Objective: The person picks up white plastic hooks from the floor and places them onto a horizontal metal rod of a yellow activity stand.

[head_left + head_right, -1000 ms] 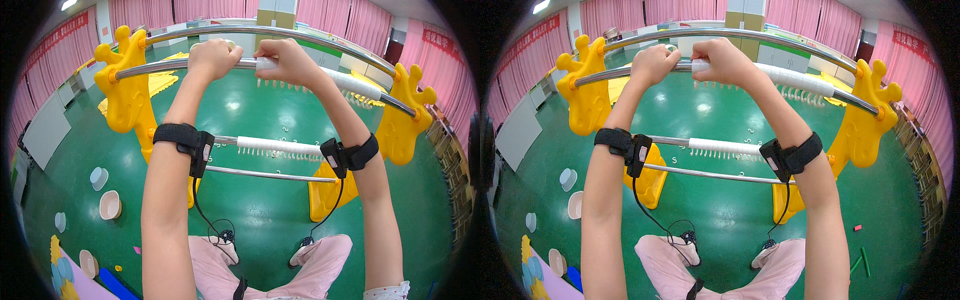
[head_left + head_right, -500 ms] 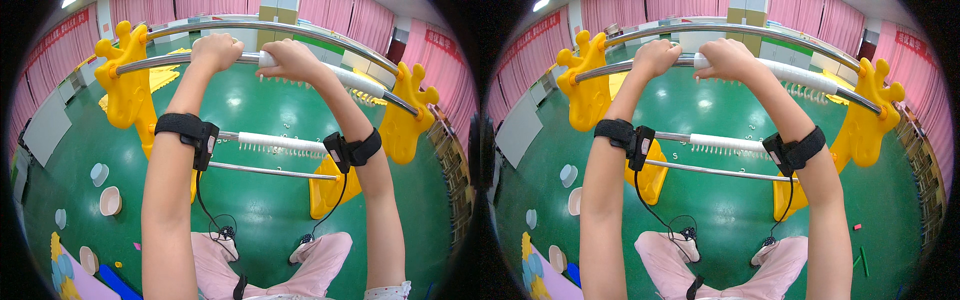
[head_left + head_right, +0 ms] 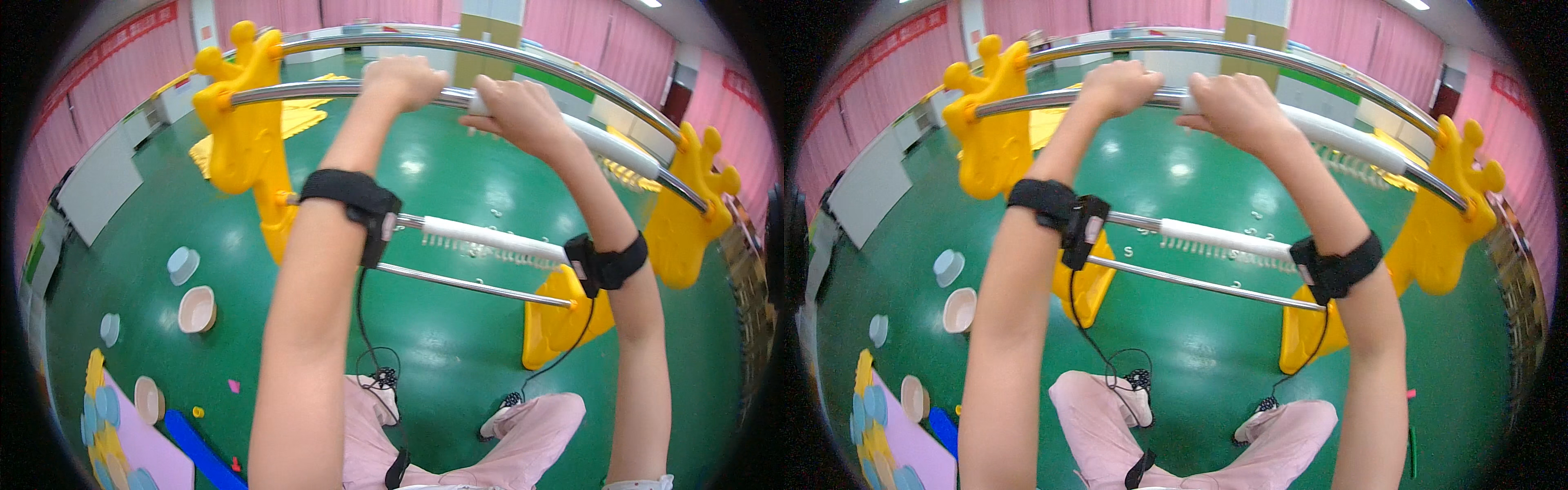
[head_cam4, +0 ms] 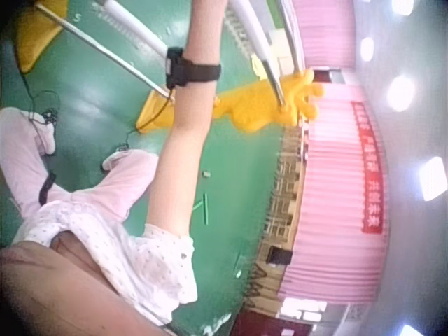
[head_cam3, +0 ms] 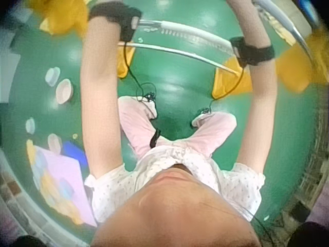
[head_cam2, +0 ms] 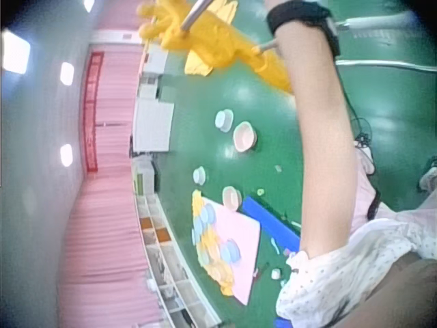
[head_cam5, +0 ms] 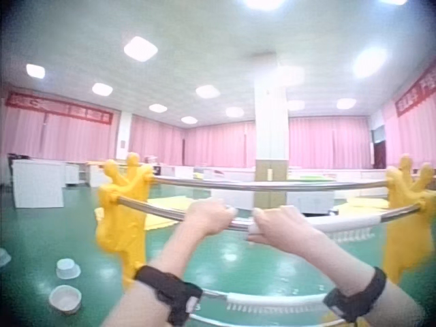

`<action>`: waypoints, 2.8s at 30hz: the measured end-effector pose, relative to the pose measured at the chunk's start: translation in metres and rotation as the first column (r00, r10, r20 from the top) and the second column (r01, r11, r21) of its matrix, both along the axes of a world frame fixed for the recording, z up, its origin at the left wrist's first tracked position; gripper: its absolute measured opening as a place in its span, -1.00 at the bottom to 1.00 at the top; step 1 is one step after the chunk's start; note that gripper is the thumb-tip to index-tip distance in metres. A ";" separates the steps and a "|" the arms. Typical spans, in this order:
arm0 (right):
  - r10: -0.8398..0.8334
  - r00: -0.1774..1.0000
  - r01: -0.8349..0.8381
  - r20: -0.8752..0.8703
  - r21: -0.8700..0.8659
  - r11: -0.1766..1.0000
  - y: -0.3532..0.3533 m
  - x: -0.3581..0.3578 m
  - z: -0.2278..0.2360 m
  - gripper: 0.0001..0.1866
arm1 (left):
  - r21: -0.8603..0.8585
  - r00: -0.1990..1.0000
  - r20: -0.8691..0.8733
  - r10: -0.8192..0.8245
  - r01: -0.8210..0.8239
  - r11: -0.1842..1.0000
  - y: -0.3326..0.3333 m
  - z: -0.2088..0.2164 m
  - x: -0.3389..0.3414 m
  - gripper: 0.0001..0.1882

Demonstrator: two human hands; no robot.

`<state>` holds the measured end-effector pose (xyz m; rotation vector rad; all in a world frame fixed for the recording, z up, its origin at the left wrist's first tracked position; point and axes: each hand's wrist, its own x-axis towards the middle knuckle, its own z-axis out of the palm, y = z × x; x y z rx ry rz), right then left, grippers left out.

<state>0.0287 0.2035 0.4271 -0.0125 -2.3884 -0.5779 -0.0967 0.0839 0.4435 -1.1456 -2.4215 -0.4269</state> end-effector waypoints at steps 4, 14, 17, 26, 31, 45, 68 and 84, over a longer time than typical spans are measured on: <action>-0.001 0.994 0.015 0.107 -0.131 0.991 -0.007 0.002 0.007 -0.56 | 0.022 0.995 0.041 -0.089 0.088 0.996 -0.006 0.000 -0.003 -0.50; 0.264 0.908 -0.017 0.324 -0.602 0.798 -0.002 0.001 0.026 -0.46 | 0.019 0.999 -0.004 -0.037 0.037 0.999 -0.006 0.000 -0.006 -0.50; 0.166 0.938 -0.018 0.303 -0.436 0.900 -0.004 0.000 0.024 -0.41 | -0.009 0.999 0.030 -0.034 0.035 0.999 -0.005 0.002 -0.004 -0.51; 0.030 0.978 0.028 0.205 -0.277 0.961 -0.011 0.001 0.013 -0.29 | 0.052 0.998 0.049 -0.046 0.043 0.998 -0.006 -0.001 -0.007 -0.51; 0.029 0.992 -0.015 0.121 -0.116 0.993 -0.010 -0.001 0.010 -0.32 | 0.066 0.998 0.037 -0.047 0.045 0.997 -0.007 -0.001 -0.006 -0.51; 0.158 0.935 0.032 0.319 -0.516 0.856 -0.003 -0.004 0.025 -0.51 | 0.015 0.999 0.036 -0.036 0.036 0.999 -0.007 0.002 -0.006 -0.53; 0.040 0.891 0.250 0.451 -0.562 0.788 -0.014 -0.011 0.031 -0.34 | -0.004 0.998 0.055 -0.003 0.003 1.000 -0.006 0.004 -0.005 -0.50; 0.063 0.937 0.156 0.345 -0.571 0.806 -0.011 -0.012 0.028 -0.34 | 0.100 1.000 -0.001 0.007 -0.007 0.995 0.001 -0.005 -0.014 -0.54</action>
